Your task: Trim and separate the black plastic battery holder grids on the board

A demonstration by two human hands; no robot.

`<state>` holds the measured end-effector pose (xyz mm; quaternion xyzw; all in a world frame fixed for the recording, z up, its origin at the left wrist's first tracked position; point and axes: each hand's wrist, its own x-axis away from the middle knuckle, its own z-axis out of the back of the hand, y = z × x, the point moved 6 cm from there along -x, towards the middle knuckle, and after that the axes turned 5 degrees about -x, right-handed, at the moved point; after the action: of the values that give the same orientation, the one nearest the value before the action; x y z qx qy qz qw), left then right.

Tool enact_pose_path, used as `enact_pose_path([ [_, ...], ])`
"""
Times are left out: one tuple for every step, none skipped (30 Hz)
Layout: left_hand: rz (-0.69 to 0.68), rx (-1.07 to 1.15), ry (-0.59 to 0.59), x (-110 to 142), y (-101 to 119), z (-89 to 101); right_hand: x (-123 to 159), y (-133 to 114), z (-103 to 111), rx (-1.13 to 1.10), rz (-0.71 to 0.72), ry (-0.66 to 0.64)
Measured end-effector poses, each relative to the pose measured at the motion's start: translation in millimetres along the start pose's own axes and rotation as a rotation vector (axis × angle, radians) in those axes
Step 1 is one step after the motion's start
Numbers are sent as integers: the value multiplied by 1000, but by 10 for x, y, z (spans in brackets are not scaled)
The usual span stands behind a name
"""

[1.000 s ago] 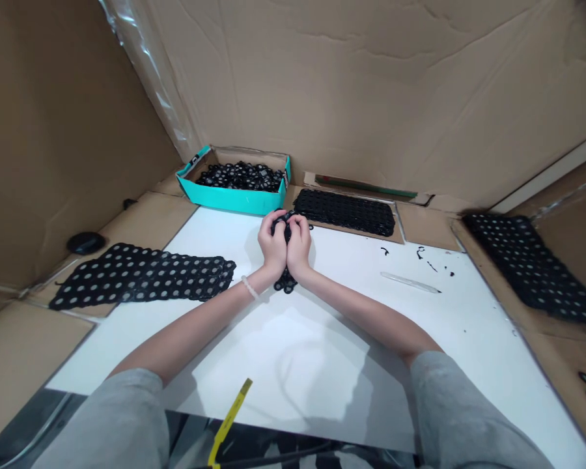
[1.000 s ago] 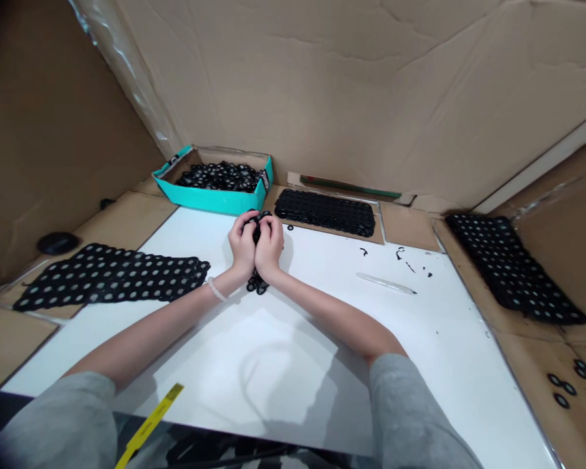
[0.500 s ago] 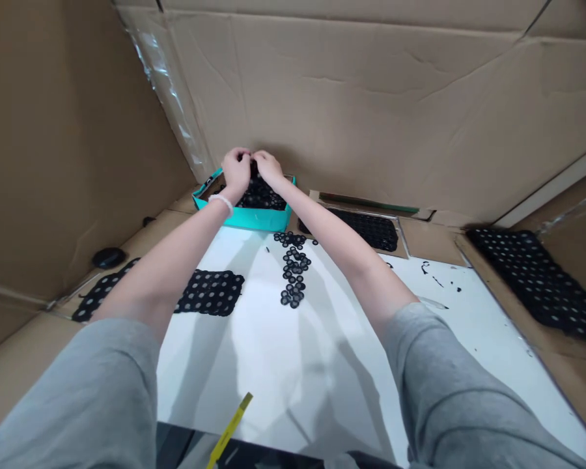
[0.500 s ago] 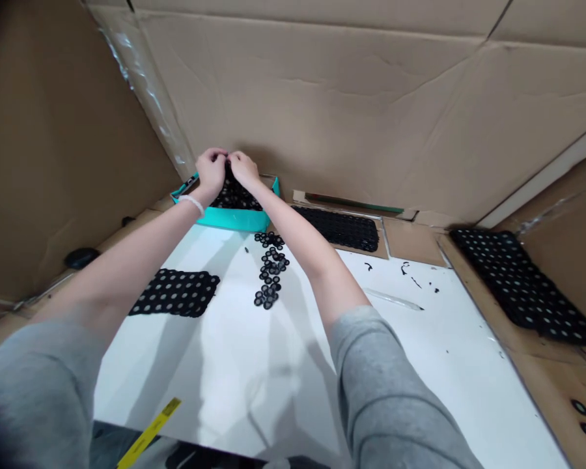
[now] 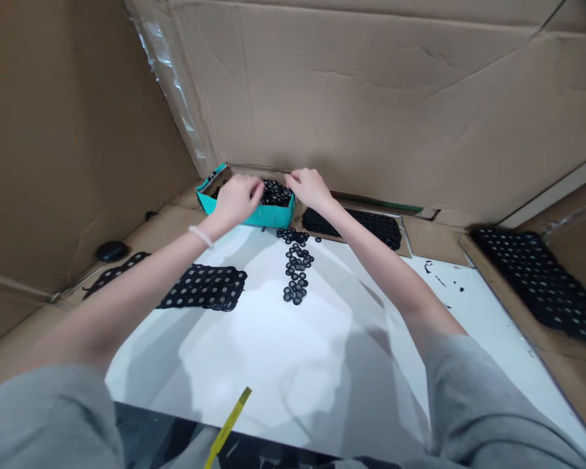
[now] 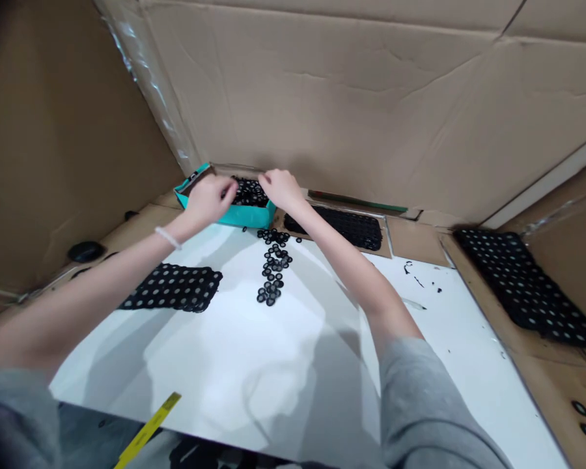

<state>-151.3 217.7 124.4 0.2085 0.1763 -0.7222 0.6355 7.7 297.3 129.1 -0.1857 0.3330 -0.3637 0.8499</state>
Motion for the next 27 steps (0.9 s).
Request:
enact_pose_path([
  [-27, -59, -88, 208, 101, -52, 187, 39, 24, 18, -19, -10],
  [-9, -109, -176, 401, 153, -133, 367, 78, -2, 24, -21, -53],
  [37, -141, -250, 564, 167, -230, 532, 127, -59, 32, -28, -91],
  [104, -159, -321, 690, 150, -344, 678, 179, -139, 51, -35, -120],
  [162, -166, -377, 772, 124, -464, 804, 236, -241, 83, -49, -146],
  [209, -160, -398, 808, 98, -571, 910, 286, -359, 122, -59, -169],
  [241, -132, -404, 806, 77, -671, 997, 332, -476, 166, -70, -177],
  [270, -91, -401, 781, 55, -760, 1069, 373, -589, 208, -85, -178],
  [304, -56, -390, 745, 29, -831, 1129, 398, -696, 239, -84, -182],
  [333, -23, -374, 707, 3, -885, 1180, 410, -787, 259, -74, -185],
  [358, 1, -353, 676, -23, -921, 1225, 414, -854, 271, -60, -182],
  [375, 19, -332, 657, -50, -940, 1266, 412, -892, 273, -48, -177],
  [378, 38, -311, 649, -73, -947, 1306, 404, -904, 264, -33, -174],
  [367, 66, -295, 652, -91, -947, 1345, 389, -892, 242, -18, -176],
  [335, 110, -292, 664, -96, -948, 1385, 367, -866, 208, 3, -190],
  [282, 171, -308, 683, -83, -954, 1424, 335, -832, 167, 32, -219],
  [213, 242, -340, 707, -50, -964, 1459, 297, -795, 122, 66, -258],
  [141, 312, -372, 735, -4, -973, 1485, 256, -761, 77, 99, -300],
  [77, 367, -394, 762, 49, -978, 1496, 221, -729, 39, 125, -331],
  [33, 398, -397, 783, 99, -981, 1486, 197, -704, 13, 140, -343],
  [11, 403, -375, 794, 144, -980, 1454, 184, -690, 2, 144, -336],
  [-3, 386, -339, 799, 191, -979, 1403, 182, -693, 4, 141, -314],
  [-16, 357, -301, 802, 245, -982, 1344, 186, -716, 18, 135, -290],
  [-33, 323, -278, 806, 305, -993, 1285, 192, -763, 39, 134, -278],
  [-50, 287, -270, 811, 364, -1010, 1236, 198, -826, 60, 134, -282],
  [-64, 257, -273, 820, 415, -1026, 1201, 202, -890, 78, 134, -290],
  [-72, 240, -281, 830, 453, -1035, 1184, 202, -942, 91, 134, -296],
])
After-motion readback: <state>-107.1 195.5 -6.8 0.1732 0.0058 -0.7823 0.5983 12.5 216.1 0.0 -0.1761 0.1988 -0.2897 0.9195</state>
